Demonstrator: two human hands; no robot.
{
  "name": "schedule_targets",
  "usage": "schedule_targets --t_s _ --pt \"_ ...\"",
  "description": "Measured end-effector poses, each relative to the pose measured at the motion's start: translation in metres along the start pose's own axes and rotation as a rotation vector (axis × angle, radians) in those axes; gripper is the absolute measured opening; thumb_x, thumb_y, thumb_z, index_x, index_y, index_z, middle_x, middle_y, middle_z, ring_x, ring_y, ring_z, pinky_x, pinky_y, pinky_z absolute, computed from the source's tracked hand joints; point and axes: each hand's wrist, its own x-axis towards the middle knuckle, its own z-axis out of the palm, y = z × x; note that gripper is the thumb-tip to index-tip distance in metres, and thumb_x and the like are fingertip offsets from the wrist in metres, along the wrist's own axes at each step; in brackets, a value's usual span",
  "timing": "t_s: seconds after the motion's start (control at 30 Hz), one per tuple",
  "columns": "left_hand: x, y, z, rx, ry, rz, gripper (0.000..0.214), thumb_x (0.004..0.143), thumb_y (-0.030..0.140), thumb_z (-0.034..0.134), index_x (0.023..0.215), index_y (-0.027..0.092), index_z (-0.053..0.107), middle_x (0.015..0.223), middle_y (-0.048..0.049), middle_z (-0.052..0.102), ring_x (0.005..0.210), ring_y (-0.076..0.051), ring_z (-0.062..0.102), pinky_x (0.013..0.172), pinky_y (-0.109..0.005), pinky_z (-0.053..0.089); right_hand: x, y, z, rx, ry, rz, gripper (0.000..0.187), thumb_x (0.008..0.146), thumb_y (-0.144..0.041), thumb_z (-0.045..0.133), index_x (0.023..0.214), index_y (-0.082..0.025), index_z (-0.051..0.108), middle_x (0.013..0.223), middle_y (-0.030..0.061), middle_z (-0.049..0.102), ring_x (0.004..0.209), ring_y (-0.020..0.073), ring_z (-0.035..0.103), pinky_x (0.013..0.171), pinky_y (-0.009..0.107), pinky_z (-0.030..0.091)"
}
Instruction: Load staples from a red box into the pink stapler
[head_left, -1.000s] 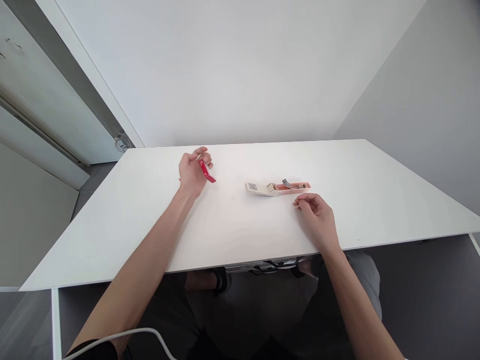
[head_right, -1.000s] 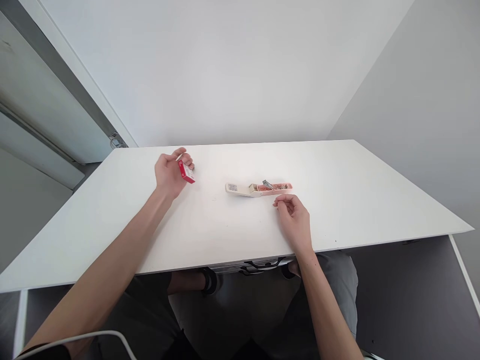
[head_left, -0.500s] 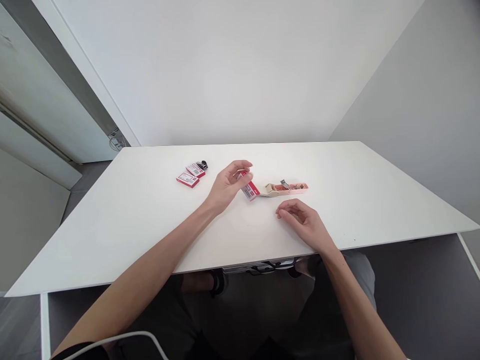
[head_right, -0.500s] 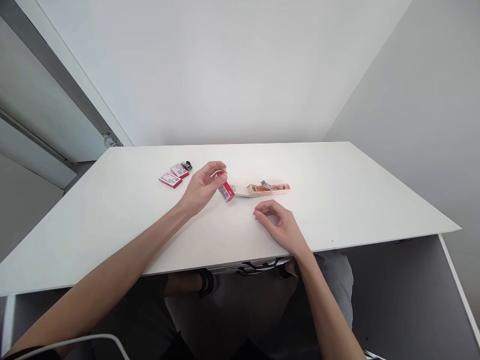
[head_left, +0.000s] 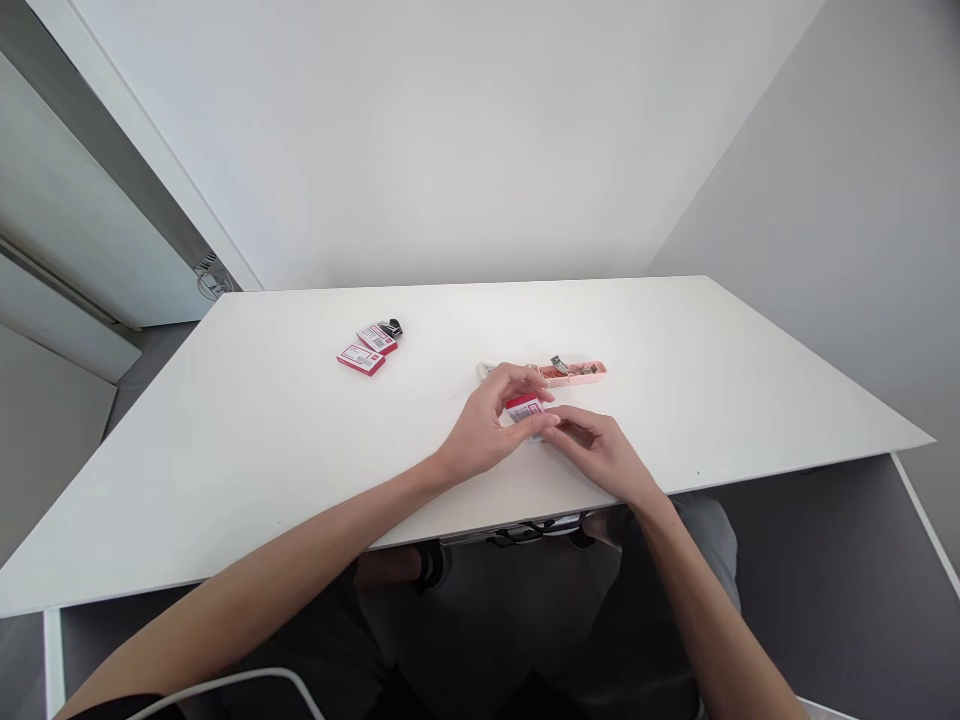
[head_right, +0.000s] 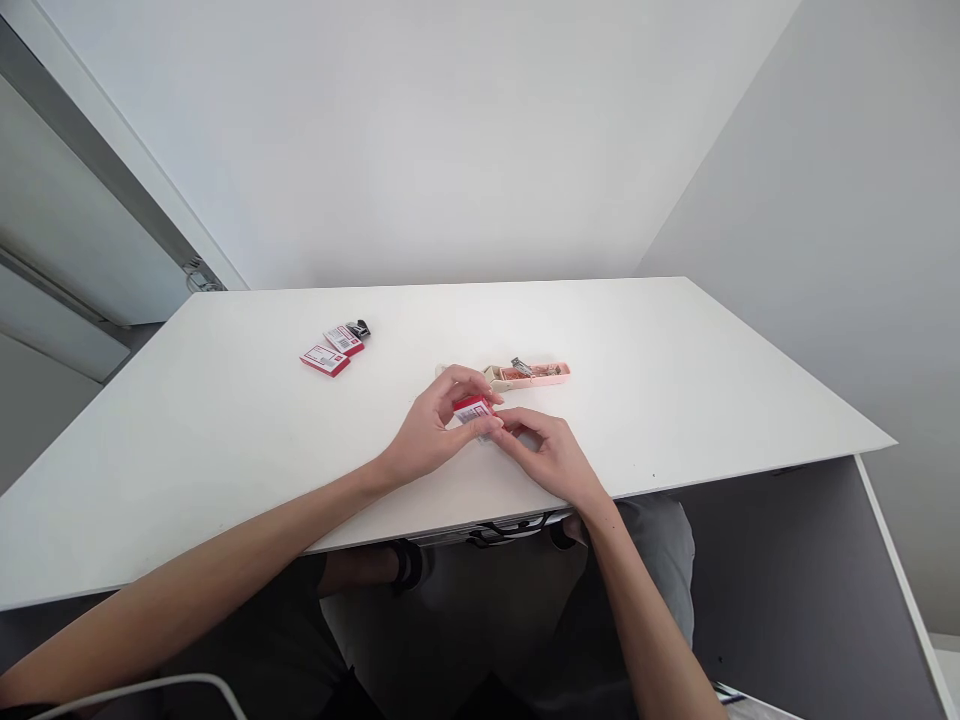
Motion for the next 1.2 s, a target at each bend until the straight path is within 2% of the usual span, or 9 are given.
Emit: schedule_targets --t_s 0.13,0.37,0.57,0.73,0.93,1.1,1.2 --pt "0.000 -0.004 -0.003 0.069 0.075 0.017 0.033 0.091 0.034 0.081 0.113 0.025 0.058 0.114 -0.0055 0.072 0.109 -0.021 0.072 0.103 -0.042 0.056 0.000 0.003 -0.002 0.061 0.069 0.029 0.033 0.099 -0.056 0.066 0.109 -0.027 0.080 0.104 0.0034 0.080 0.093 0.0248 0.073 0.094 0.040 0.056" --pt "0.003 -0.003 -0.008 0.180 0.079 0.012 0.022 0.097 0.039 0.075 0.104 0.023 0.061 0.100 -0.0032 0.075 0.086 -0.015 0.072 0.083 -0.034 0.058 -0.001 0.006 -0.003 0.071 0.070 0.035 0.036 0.098 -0.058 0.067 0.110 -0.027 0.080 0.103 0.0038 0.081 0.092 0.0252 0.074 0.095 0.041 0.057" --pt "0.006 -0.005 -0.011 0.127 0.161 -0.013 0.024 0.096 0.043 0.074 0.098 0.022 0.061 0.093 -0.0025 0.071 0.089 -0.016 0.072 0.083 -0.032 0.059 0.000 0.003 -0.003 0.063 0.079 0.043 0.041 0.100 -0.062 0.062 0.109 -0.026 0.079 0.096 0.0041 0.080 0.093 0.0257 0.074 0.097 0.041 0.057" --pt "0.006 -0.007 -0.011 0.113 0.198 -0.066 0.023 0.096 0.042 0.074 0.099 0.022 0.062 0.095 -0.0029 0.072 0.091 -0.016 0.073 0.084 -0.031 0.059 -0.001 0.004 -0.003 0.065 0.047 0.048 0.036 0.097 -0.058 0.068 0.111 -0.026 0.078 0.102 0.0045 0.080 0.098 0.0255 0.074 0.099 0.041 0.056" --pt "0.008 -0.006 -0.013 0.084 0.127 -0.047 0.026 0.096 0.044 0.074 0.100 0.022 0.063 0.099 -0.0049 0.074 0.096 -0.018 0.074 0.089 -0.035 0.059 -0.001 0.004 -0.005 0.077 0.045 0.071 0.039 0.099 -0.060 0.064 0.106 -0.024 0.078 0.098 0.0044 0.079 0.098 0.0255 0.073 0.099 0.039 0.054" --pt "0.007 -0.007 -0.016 0.092 -0.012 -0.056 0.035 0.095 0.041 0.076 0.124 0.025 0.064 0.127 -0.0097 0.074 0.105 -0.020 0.074 0.100 -0.041 0.058 -0.001 0.001 -0.009 0.092 0.026 0.060 0.043 0.101 -0.064 0.059 0.095 -0.025 0.077 0.095 0.0036 0.079 0.096 0.0253 0.072 0.097 0.037 0.053" --pt "0.006 -0.009 -0.016 0.012 -0.097 -0.047 0.041 0.094 0.037 0.079 0.130 0.026 0.062 0.135 -0.0106 0.070 0.120 -0.024 0.070 0.110 -0.045 0.053 -0.002 0.000 -0.011 0.070 -0.029 0.053 0.050 0.101 -0.067 0.055 0.088 -0.024 0.076 0.098 0.0039 0.080 0.097 0.0257 0.071 0.098 0.037 0.052"
